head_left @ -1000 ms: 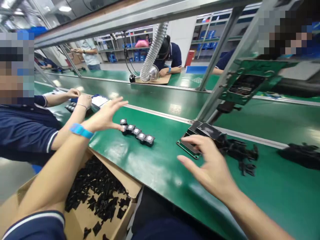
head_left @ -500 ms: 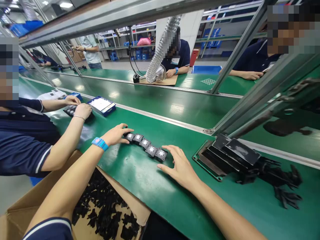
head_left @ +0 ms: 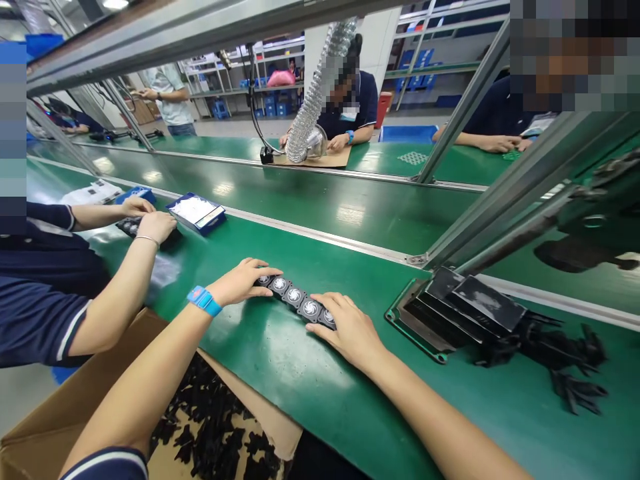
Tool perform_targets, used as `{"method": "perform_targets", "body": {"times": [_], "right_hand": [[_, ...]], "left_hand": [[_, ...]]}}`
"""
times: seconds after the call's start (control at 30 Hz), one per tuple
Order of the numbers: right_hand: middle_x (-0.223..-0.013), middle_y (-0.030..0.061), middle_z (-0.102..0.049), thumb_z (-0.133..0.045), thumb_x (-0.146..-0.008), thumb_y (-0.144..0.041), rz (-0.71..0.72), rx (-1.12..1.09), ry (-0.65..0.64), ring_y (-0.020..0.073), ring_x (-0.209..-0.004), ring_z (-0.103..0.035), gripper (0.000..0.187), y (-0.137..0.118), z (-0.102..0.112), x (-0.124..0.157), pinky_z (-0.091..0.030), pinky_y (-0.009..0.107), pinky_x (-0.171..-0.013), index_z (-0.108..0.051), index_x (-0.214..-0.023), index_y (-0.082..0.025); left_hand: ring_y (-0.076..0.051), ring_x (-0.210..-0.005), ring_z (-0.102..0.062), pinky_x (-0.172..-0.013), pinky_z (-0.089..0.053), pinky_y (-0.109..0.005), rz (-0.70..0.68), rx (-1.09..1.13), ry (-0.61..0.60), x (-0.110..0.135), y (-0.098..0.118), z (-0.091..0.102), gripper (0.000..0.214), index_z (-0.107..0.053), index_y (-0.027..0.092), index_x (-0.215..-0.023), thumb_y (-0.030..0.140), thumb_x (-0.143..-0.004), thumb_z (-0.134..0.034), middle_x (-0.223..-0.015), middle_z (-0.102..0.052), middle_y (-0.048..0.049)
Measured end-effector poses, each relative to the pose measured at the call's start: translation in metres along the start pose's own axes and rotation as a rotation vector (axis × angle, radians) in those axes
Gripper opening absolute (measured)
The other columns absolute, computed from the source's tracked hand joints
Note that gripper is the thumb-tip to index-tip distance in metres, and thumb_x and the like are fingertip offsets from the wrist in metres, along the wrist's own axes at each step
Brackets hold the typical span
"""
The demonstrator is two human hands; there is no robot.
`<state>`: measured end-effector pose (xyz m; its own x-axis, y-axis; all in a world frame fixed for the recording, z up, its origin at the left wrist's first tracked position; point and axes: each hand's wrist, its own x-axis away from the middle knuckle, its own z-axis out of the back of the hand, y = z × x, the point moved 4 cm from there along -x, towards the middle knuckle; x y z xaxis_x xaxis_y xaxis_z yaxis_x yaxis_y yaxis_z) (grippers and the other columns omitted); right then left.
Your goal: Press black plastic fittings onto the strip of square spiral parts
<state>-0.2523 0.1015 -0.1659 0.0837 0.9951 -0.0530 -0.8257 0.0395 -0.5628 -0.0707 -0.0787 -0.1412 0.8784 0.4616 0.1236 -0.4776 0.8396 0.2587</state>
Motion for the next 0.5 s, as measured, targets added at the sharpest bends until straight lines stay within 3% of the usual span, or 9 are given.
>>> {"method": "perform_targets", "body": {"times": [0.1,0.27,0.37,0.5], "right_hand": [[-0.121,0.0079,-0.062,-0.062,-0.088,-0.045,0.039,-0.042,-0.031,0.0237,-0.110,-0.057,0.048,0.012,0.013,0.025,-0.051,0.042,-0.095,-0.055,-0.131,-0.026],[-0.128,0.0086,-0.059,-0.060,-0.088,-0.048,0.014,-0.174,-0.149,0.0240,-0.115,-0.056,0.048,0.047,0.047,0.096,-0.049,0.041,-0.099,-0.056,-0.132,-0.027],[-0.128,0.0097,-0.059,-0.058,-0.089,-0.051,-0.086,-0.194,-0.177,0.0249,-0.116,-0.057,0.049,0.072,0.071,0.143,-0.049,0.042,-0.101,-0.058,-0.131,-0.028],[-0.128,0.0107,-0.058,-0.057,-0.088,-0.057,-0.205,-0.180,-0.179,0.0254,-0.116,-0.057,0.052,0.105,0.098,0.193,-0.049,0.043,-0.101,-0.059,-0.131,-0.028]], "left_hand": [[-0.028,-0.115,-0.051,-0.103,-0.043,-0.045,0.040,-0.006,0.083,0.013,0.037,-0.011,0.050,-0.054,0.031,-0.138,0.046,-0.091,-0.061,-0.124,-0.059,-0.0099],[-0.034,-0.115,-0.049,-0.094,-0.050,-0.050,0.136,-0.092,0.207,0.033,0.128,-0.047,0.050,-0.055,0.035,-0.137,0.043,-0.088,-0.065,-0.123,-0.061,-0.0102],[-0.039,-0.117,-0.049,-0.079,-0.057,-0.048,0.162,-0.142,0.282,0.033,0.186,-0.071,0.053,-0.056,0.038,-0.136,0.045,-0.085,-0.068,-0.122,-0.061,-0.0110],[-0.042,-0.118,-0.051,-0.055,-0.059,-0.036,0.150,-0.167,0.354,0.021,0.254,-0.096,0.059,-0.054,0.041,-0.137,0.047,-0.081,-0.071,-0.122,-0.061,-0.0131]]}}
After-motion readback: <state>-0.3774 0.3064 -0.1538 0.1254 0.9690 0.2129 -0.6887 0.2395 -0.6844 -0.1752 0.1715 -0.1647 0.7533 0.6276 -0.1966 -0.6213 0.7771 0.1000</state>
